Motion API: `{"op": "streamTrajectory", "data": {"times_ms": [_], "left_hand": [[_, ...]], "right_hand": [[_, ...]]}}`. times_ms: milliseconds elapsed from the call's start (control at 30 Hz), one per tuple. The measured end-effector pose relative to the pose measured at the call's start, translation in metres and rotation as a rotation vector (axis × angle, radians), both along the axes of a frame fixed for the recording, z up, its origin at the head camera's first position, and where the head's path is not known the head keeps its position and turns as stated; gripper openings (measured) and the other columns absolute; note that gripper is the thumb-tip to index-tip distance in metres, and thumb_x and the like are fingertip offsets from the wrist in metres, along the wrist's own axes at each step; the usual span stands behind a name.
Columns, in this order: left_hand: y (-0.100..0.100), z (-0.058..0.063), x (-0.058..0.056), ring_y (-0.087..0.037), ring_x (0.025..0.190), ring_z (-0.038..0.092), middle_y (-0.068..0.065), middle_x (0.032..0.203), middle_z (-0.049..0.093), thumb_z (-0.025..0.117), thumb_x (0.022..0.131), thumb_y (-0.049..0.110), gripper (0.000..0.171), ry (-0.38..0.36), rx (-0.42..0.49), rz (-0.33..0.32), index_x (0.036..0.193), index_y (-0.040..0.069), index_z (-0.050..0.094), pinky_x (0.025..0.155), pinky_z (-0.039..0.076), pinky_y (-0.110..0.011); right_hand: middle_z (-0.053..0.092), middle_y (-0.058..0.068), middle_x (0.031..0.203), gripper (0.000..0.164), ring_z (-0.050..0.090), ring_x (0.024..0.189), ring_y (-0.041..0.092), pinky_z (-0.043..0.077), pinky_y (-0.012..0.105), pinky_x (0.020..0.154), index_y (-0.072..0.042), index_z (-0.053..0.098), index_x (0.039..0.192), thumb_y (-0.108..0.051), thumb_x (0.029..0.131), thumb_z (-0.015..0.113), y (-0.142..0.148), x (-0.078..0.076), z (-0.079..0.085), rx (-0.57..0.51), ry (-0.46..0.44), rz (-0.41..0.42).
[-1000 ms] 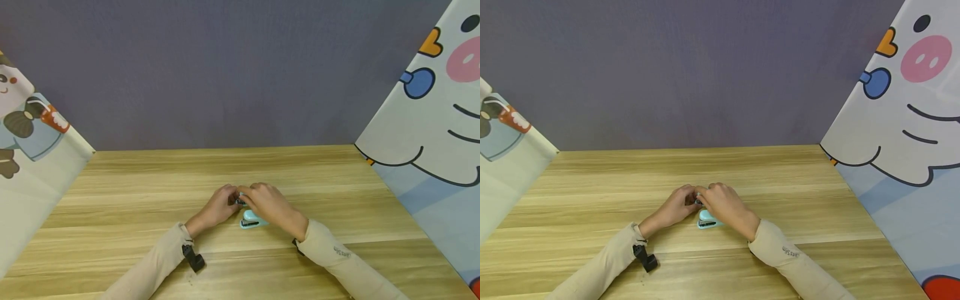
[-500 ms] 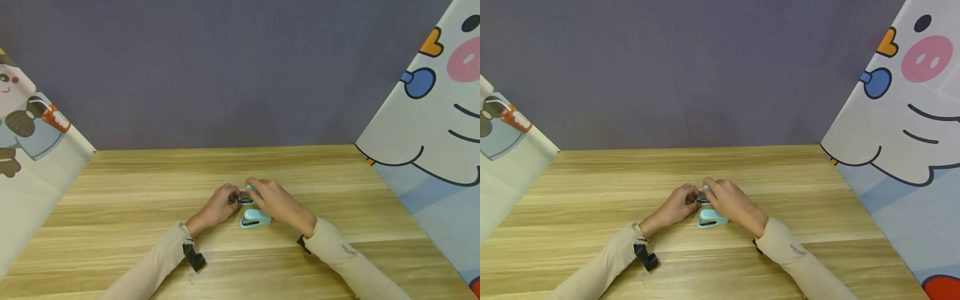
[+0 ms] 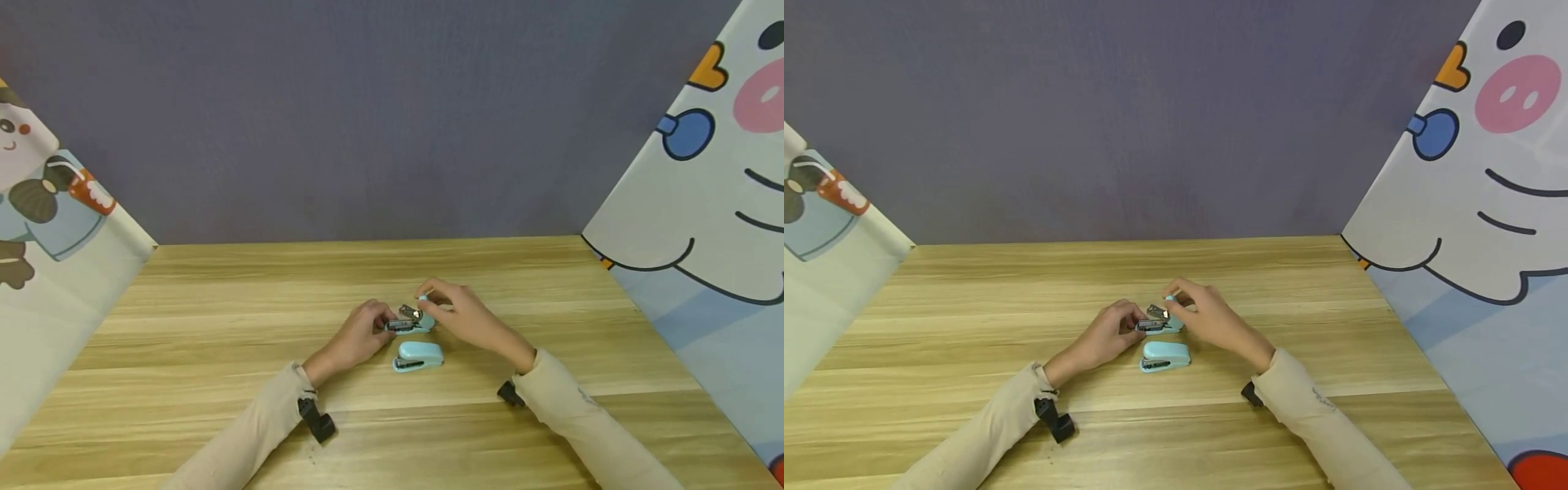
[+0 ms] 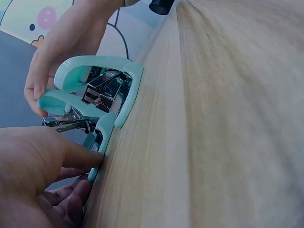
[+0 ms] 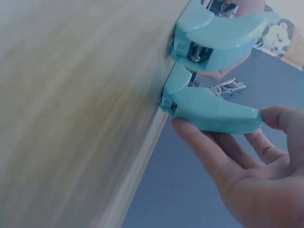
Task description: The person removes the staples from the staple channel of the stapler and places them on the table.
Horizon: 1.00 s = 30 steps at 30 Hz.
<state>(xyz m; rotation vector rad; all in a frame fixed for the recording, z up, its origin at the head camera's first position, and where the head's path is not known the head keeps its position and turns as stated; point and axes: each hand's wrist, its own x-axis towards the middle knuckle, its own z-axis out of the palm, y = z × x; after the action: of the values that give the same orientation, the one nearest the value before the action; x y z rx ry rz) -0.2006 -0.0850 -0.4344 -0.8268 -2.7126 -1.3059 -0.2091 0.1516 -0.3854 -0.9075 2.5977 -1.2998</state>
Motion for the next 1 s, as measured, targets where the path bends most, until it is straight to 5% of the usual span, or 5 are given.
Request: {"op": "streamTrajectory", "data": {"times_ms": [167,500,1000], "left_hand": [[-0.001,0.001,0.001,-0.017,0.085,0.056,-0.006,0.094,0.061,0.074,0.084,-0.001,0.016,-0.005,-0.004,0.007,0.098,0.002,0.068,0.076,0.051,-0.029],[-0.001,0.001,0.003,-0.016,0.086,0.055,-0.005,0.095,0.061,0.075,0.085,0.000,0.016,-0.010,-0.013,0.019,0.099,0.003,0.068,0.078,0.050,-0.029],[0.001,0.002,0.005,-0.016,0.086,0.056,-0.004,0.096,0.060,0.075,0.085,0.001,0.017,-0.020,-0.020,0.018,0.100,0.004,0.068,0.078,0.050,-0.029]], "right_hand": [[0.064,0.012,0.126,0.030,0.062,0.116,0.022,0.051,0.045,0.095,-0.008,0.059,0.122,-0.032,0.104,0.052,0.006,-0.002,0.002,-0.028,-0.060,0.031],[0.065,0.013,0.124,0.020,0.064,0.112,0.021,0.056,0.036,0.087,-0.019,0.063,0.118,-0.031,0.104,0.053,0.014,-0.004,0.002,-0.047,-0.064,0.040],[0.069,0.009,0.114,0.020,0.067,0.105,0.026,0.059,0.036,0.081,-0.006,0.068,0.113,-0.020,0.100,0.061,0.028,-0.003,0.002,-0.119,-0.083,-0.023]]}}
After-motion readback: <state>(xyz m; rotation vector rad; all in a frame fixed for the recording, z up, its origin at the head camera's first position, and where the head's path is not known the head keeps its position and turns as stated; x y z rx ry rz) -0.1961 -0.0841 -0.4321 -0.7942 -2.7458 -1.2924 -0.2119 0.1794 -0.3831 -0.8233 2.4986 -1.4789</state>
